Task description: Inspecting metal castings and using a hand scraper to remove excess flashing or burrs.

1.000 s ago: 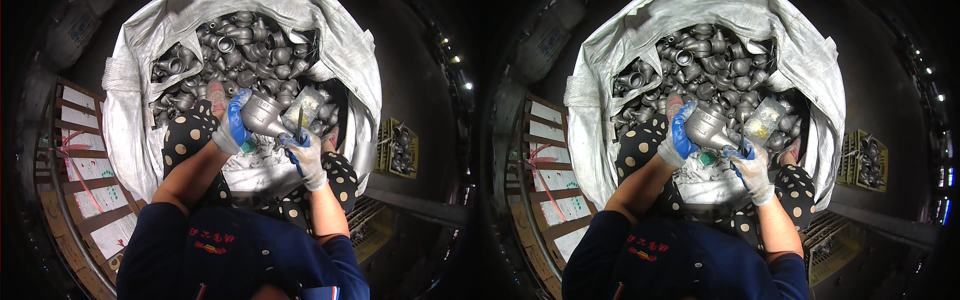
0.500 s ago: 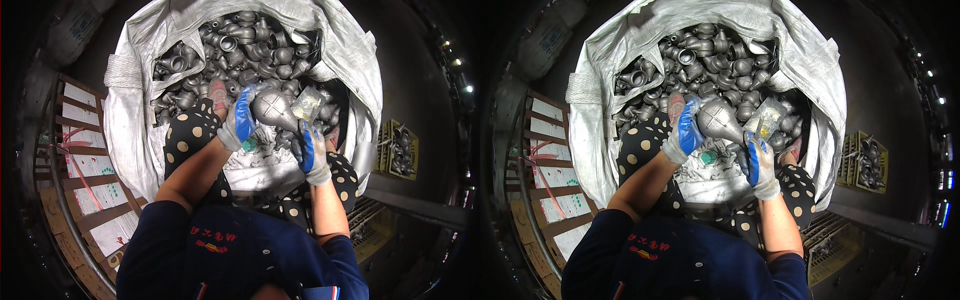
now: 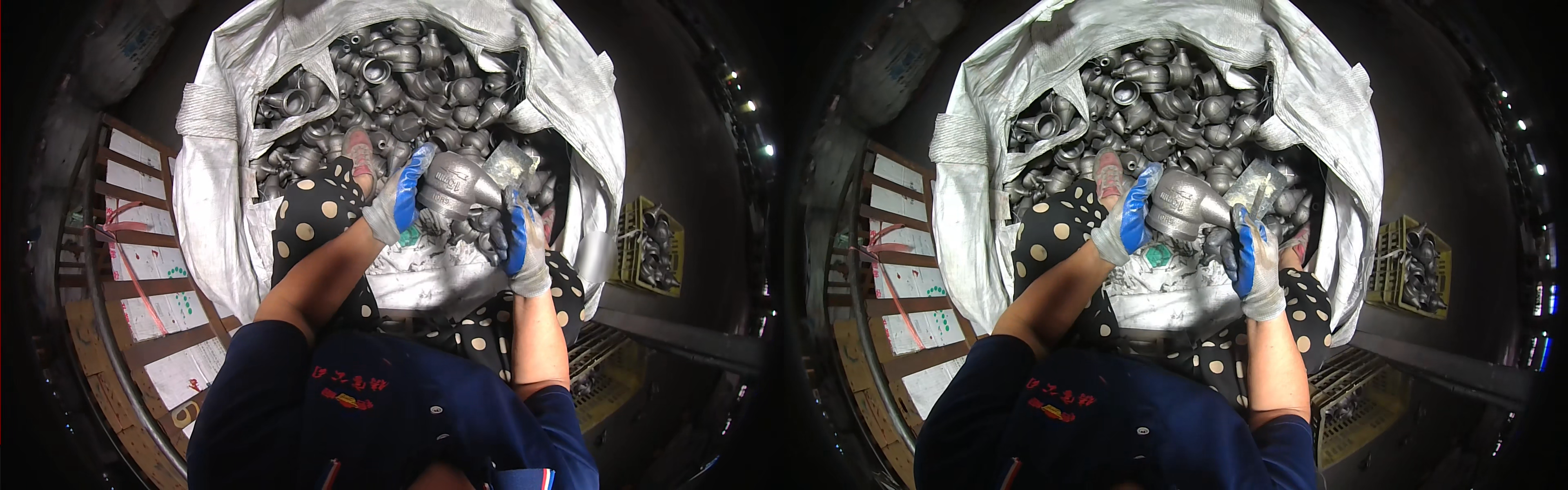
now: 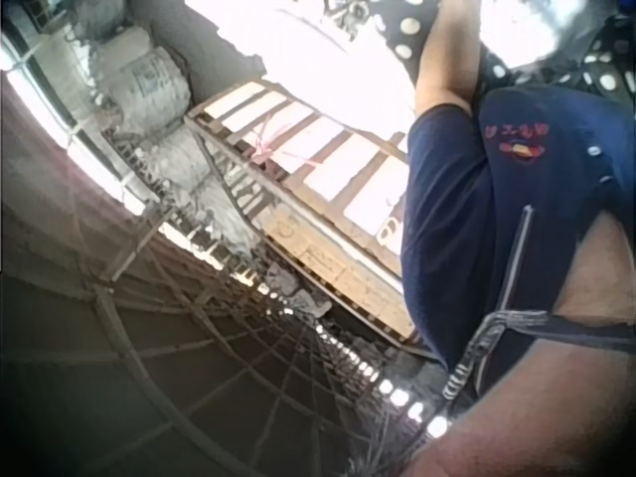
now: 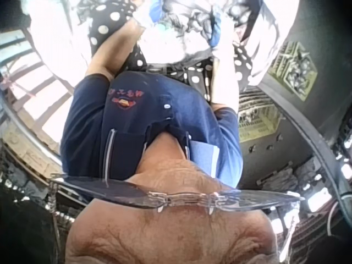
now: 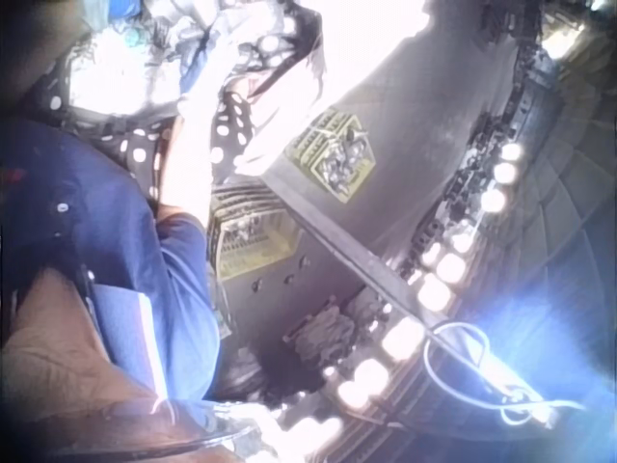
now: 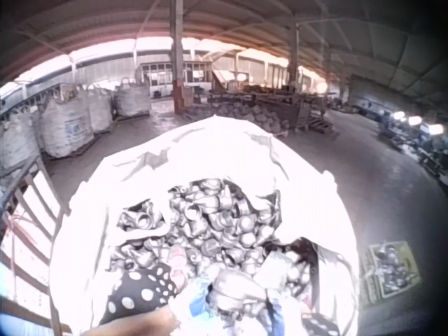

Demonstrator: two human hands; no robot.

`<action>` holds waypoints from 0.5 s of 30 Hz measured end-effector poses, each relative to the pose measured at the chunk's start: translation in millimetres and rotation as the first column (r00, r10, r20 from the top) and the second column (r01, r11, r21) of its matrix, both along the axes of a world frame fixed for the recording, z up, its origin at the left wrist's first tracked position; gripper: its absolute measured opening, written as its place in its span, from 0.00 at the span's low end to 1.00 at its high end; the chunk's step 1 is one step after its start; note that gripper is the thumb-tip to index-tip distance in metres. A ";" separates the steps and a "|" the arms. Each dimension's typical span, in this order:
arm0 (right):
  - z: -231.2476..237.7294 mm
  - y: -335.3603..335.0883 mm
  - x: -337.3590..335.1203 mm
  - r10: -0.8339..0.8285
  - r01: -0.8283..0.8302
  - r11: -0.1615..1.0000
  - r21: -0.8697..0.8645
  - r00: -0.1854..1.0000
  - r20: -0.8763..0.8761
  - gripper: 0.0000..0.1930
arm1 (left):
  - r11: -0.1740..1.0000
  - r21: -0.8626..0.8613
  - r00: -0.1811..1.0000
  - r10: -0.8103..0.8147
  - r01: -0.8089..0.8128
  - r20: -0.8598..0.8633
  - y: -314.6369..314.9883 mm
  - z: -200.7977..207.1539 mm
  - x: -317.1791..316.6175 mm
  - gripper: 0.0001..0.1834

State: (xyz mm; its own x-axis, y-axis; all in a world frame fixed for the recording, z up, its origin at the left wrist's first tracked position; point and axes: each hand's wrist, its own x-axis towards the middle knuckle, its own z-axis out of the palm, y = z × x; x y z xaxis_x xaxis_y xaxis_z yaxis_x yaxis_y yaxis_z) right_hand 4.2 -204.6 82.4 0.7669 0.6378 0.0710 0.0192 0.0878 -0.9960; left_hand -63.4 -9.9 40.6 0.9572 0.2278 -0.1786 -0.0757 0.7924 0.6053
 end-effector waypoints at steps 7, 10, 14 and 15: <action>-65.4 -8.7 12.5 0.184 -0.153 0.982 0.109 0.902 -0.390 0.19 | 0.996 -0.043 0.990 0.085 -0.081 0.113 3.7 18.5 -30.4 0.18; -14.0 -6.4 -15.4 0.389 -0.205 0.915 0.348 0.677 -0.624 0.24 | 0.987 0.084 0.950 0.108 -0.138 0.294 8.8 37.0 -43.5 0.18; -44.7 -11.3 8.2 0.263 -0.262 0.965 -0.030 0.948 0.182 0.20 | 0.008 0.868 0.802 0.387 -0.497 0.455 65.4 87.8 -105.3 0.19; -51.7 -18.3 23.4 0.341 -0.326 0.940 0.104 0.912 -0.229 0.19 | 0.583 0.588 0.828 0.378 -0.561 0.415 80.1 115.9 -128.4 0.16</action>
